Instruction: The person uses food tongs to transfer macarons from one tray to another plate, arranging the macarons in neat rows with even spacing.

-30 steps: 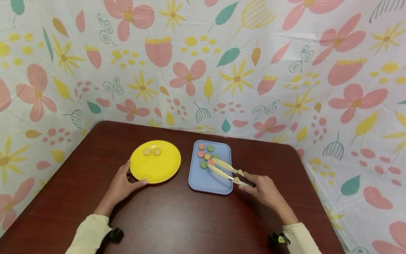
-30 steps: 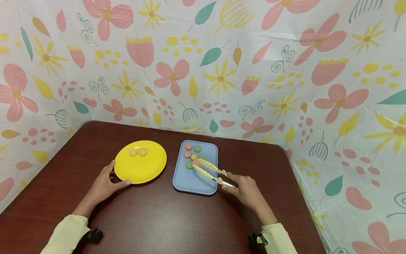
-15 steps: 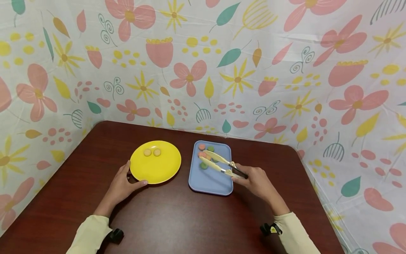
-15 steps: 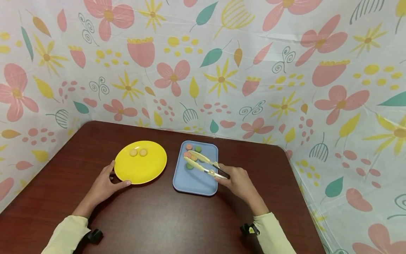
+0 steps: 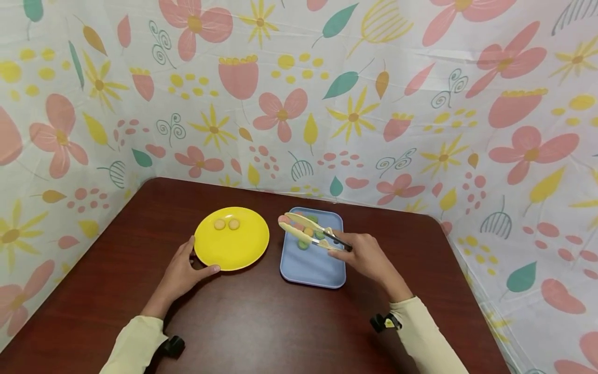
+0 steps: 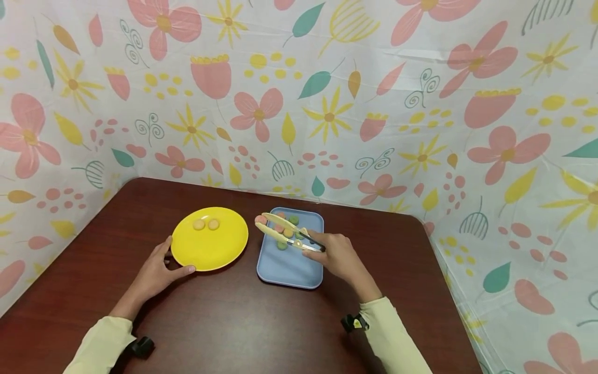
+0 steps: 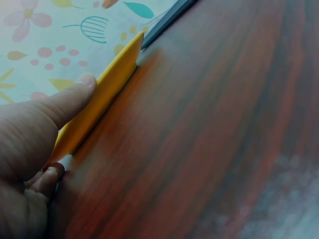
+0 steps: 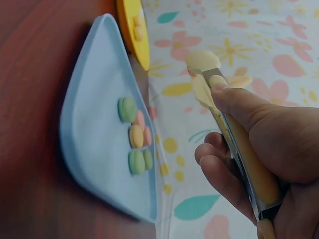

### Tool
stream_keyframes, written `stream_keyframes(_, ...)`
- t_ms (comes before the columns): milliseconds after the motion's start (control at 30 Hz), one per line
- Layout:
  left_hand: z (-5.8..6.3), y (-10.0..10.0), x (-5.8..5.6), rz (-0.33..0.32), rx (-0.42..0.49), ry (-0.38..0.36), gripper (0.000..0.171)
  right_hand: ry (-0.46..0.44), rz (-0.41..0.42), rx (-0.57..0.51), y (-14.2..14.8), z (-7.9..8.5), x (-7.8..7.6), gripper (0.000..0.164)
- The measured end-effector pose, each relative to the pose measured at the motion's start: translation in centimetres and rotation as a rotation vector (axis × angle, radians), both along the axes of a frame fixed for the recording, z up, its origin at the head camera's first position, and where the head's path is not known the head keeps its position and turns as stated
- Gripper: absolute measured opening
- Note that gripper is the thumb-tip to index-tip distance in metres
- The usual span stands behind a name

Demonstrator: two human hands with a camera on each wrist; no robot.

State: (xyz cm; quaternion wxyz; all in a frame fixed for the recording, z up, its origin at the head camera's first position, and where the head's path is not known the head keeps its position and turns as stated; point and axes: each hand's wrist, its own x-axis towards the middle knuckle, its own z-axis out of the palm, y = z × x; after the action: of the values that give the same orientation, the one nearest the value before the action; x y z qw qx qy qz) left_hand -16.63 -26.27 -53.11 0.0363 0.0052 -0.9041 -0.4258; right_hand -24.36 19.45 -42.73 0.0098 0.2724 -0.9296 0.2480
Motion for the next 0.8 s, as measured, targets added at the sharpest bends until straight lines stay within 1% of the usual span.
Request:
stream_keyframes(167, -0.1, 0.0, 0.0, 0.000, 0.014, 0.000, 0.124, 0.013, 0.026, 0.028, -1.7, 0.1, -1.2, 0.064)
stream_keyframes(267, -0.1, 0.0, 0.0, 0.002, 0.013, 0.000, 0.124, 0.030, 0.048, 0.049, -2.8, -0.1, -1.9, 0.064)
stream_keyframes(400, 0.0, 0.0, 0.0, 0.002, 0.001, 0.004, 0.124, 0.033, 0.073, 0.051, -4.0, -0.3, -2.7, 0.062)
stream_keyframes(633, 0.0, 0.0, 0.1, -0.002, 0.006, 0.005, 0.123, 0.071, 0.146, 0.025, -5.8, -0.8, -3.5, 0.061)
stream_keyframes(800, 0.1, 0.0, 0.1, -0.003, 0.000, 0.001, 0.123, 0.089, 0.156, 0.037, -6.8, -1.6, -4.0, 0.062)
